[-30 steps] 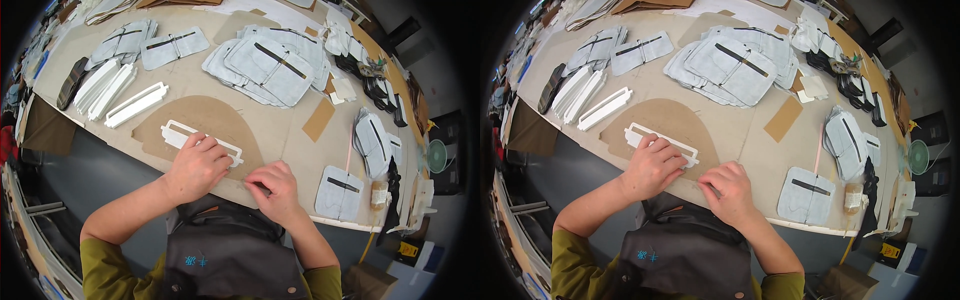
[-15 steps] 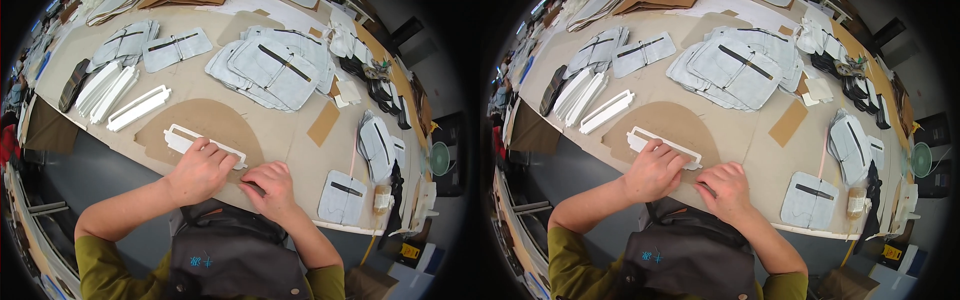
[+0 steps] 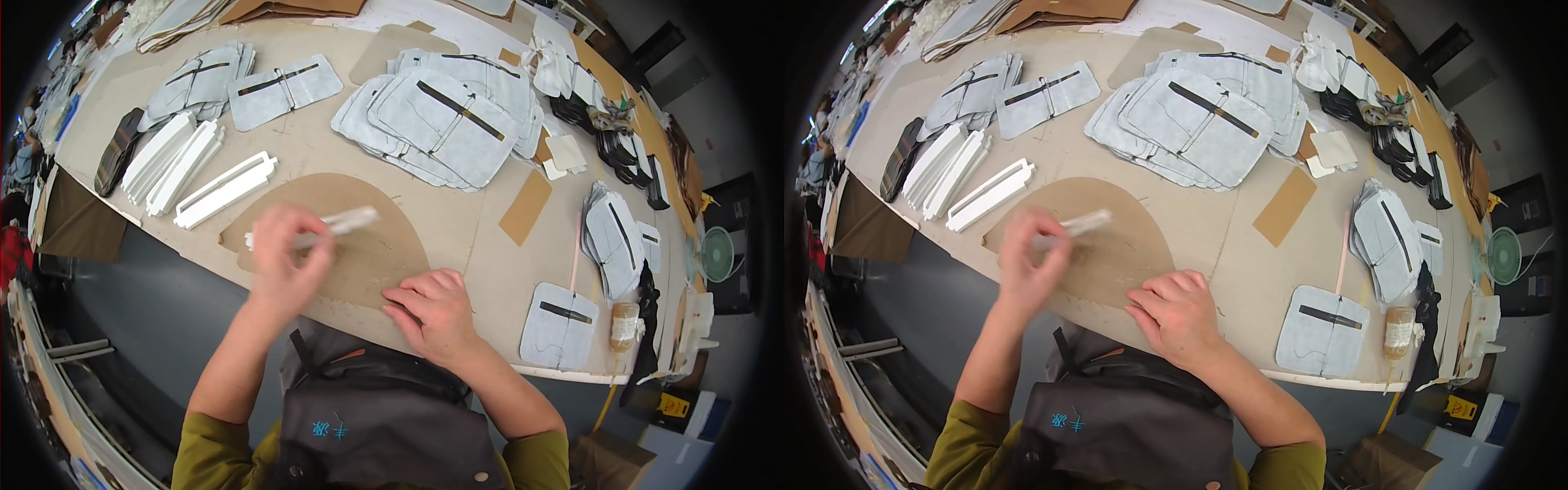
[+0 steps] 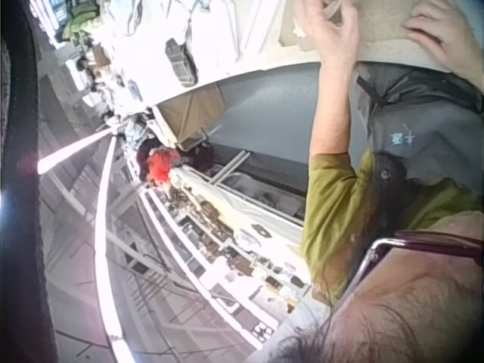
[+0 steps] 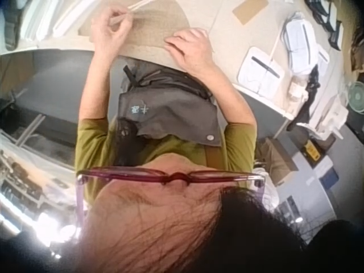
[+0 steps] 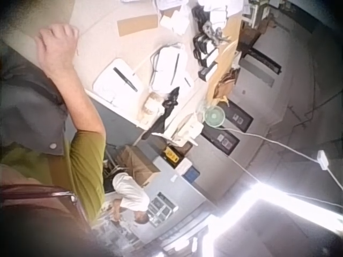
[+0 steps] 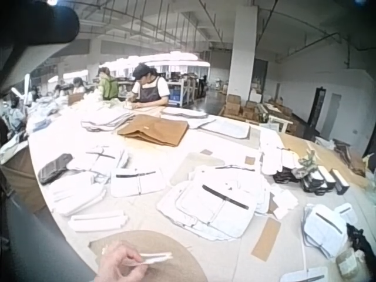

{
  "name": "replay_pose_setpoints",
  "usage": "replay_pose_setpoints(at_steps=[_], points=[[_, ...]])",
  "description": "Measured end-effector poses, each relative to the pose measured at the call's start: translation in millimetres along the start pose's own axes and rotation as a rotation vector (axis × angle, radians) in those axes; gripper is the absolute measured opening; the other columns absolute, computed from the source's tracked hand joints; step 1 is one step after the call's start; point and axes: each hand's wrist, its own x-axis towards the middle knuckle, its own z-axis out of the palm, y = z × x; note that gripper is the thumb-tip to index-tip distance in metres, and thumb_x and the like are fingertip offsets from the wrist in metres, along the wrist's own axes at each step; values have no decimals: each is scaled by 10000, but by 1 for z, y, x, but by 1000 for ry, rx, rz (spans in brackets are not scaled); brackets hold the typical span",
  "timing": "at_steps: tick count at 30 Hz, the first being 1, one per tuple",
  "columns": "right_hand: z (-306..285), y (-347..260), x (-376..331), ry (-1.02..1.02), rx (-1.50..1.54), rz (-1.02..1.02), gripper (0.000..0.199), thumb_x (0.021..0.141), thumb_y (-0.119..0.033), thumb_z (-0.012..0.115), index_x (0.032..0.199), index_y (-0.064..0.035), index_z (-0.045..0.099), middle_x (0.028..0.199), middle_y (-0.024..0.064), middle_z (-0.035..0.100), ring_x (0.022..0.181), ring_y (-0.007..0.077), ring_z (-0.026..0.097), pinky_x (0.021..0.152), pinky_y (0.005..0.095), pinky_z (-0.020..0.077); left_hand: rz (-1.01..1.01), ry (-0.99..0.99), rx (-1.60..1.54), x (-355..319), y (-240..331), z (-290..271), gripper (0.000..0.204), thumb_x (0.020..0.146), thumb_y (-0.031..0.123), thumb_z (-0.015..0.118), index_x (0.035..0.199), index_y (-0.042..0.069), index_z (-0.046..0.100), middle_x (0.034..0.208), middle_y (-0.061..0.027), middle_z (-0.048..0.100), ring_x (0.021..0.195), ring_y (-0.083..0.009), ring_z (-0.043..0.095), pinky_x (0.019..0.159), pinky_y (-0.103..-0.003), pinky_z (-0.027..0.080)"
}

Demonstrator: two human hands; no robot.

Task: Applying glue to plastic reinforcements and attaching them to fabric pouch components.

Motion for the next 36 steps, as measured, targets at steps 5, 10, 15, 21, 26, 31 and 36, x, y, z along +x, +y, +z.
replay_pose_setpoints(at_steps=[5, 10, 15, 21, 26, 31, 36], points=[[-1, 5, -6, 6, -59, 2, 153, 757, -129, 749, 904, -121, 710, 868, 19, 647, 859, 234, 593, 836, 386, 420, -297, 501, -659, 30, -68, -98, 126, 925, 106, 618, 1009, 13, 634, 943, 7, 603, 902, -82, 547, 839, -242, 415], [14, 11, -2, -34, -44, -40, 124, 787, -87, 697, 908, -104, 674, 910, 53, 618, 888, 254, 581, 861, 407, 419, -25, 513, -504, 37, -66, -186, 314, 984, 150, 550, 1221, -54, 563, 1238, -113, 579, 1187, -200, 541, 1053, -341, 393], [11, 4, -1, 206, 205, -9, 131, 764, -51, 709, 870, -93, 644, 939, 65, 622, 933, 263, 592, 891, 406, 419, 14, 285, -450, 75, 22, -96, 213, 967, 89, 579, 1136, -41, 584, 1205, -94, 568, 1160, -177, 534, 1051, -309, 356], [-71, 39, -54, 512, 107, 83, 210, 764, -49, 733, 937, -77, 618, 970, 70, 630, 912, 235, 615, 872, 367, 448, 256, -370, -335, 90, 149, 29, 88, 833, -15, 623, 872, 18, 551, 1020, -90, 597, 1001, -171, 551, 923, -289, 399], [-170, 85, -152, 898, 972, 387, 111, 874, -58, 644, 983, -56, 625, 1115, 62, 584, 977, 130, 552, 914, 284, 419, 142, -966, -529, 76, 196, 113, 92, 841, 66, 672, 887, 5, 620, 949, -53, 646, 852, -127, 592, 773, -269, 486], [-226, 54, -167, 571, 502, 414, 340, 777, -126, 784, 1073, -48, 636, 1202, 79, 566, 1134, 166, 522, 1013, 311, 372, -222, -1378, -575, 63, 229, 168, 136, 870, 120, 686, 912, 7, 624, 1053, -48, 649, 884, -98, 586, 782, -242, 466], [-213, 63, -167, 417, 422, 483, 356, 732, -144, 818, 1036, -57, 653, 1128, 69, 583, 1081, 185, 550, 960, 326, 414, -171, -1422, -499, 54, 236, 190, 165, 863, 130, 693, 940, -3, 632, 1030, -46, 649, 887, -99, 589, 794, -257, 473]])
